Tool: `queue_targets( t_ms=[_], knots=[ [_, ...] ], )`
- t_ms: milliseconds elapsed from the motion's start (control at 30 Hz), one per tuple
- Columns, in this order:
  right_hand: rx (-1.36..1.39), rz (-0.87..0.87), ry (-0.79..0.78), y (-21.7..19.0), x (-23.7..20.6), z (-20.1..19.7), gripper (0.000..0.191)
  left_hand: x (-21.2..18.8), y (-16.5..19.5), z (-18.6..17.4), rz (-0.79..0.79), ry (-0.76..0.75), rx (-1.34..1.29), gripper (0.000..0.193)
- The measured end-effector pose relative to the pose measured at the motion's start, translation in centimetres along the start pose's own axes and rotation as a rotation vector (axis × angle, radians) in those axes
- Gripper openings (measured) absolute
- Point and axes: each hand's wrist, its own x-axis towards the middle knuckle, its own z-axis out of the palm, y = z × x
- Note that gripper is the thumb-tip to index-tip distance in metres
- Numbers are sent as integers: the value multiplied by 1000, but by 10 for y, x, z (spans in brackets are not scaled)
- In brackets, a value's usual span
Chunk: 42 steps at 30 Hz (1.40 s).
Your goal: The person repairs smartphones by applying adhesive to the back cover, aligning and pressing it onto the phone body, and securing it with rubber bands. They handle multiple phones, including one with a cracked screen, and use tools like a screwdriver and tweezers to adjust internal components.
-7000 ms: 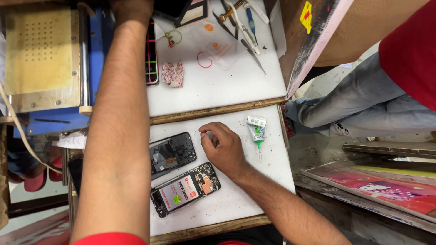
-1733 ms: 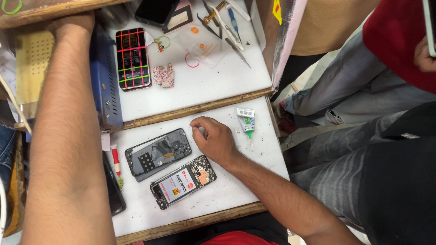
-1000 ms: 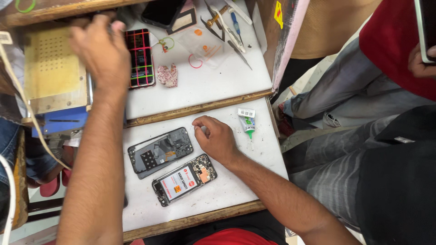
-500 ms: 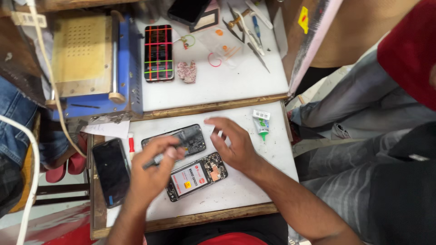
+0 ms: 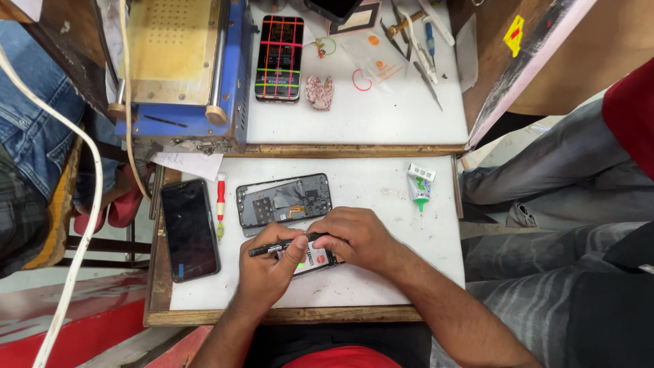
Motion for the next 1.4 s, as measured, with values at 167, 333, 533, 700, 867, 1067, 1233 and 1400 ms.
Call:
queue_targets(
  t_ms=[167,333,533,700,867,1067,1233,1400],
  knots=[
    [-146,-116,129,-2,-2,16,19,-9,-10,17,-98,139,-281,17],
    [-250,-112,204,17,-13,11,21,-9,10,-11,35,435,-232,13],
    [113,372,240,39,-24,13,20,-30,25,-42,238,141,-82,18],
    [186,384,259,44,-21,21,16,-26,-6,-24,341,-7,168,15],
    [223,466,276,50,-16,15,17,-30,-25,-18,160,-84,-13,29],
    [123,542,222,52,-10,7,15,-20,-22,-20,16,12,143,23],
    [-88,532,131,46,-8,-1,19,-8,-13,-10,179,-55,179,18],
    [-221,489,20,43,-5,-6,19,3,-13,5,38,10,348,15]
  ],
)
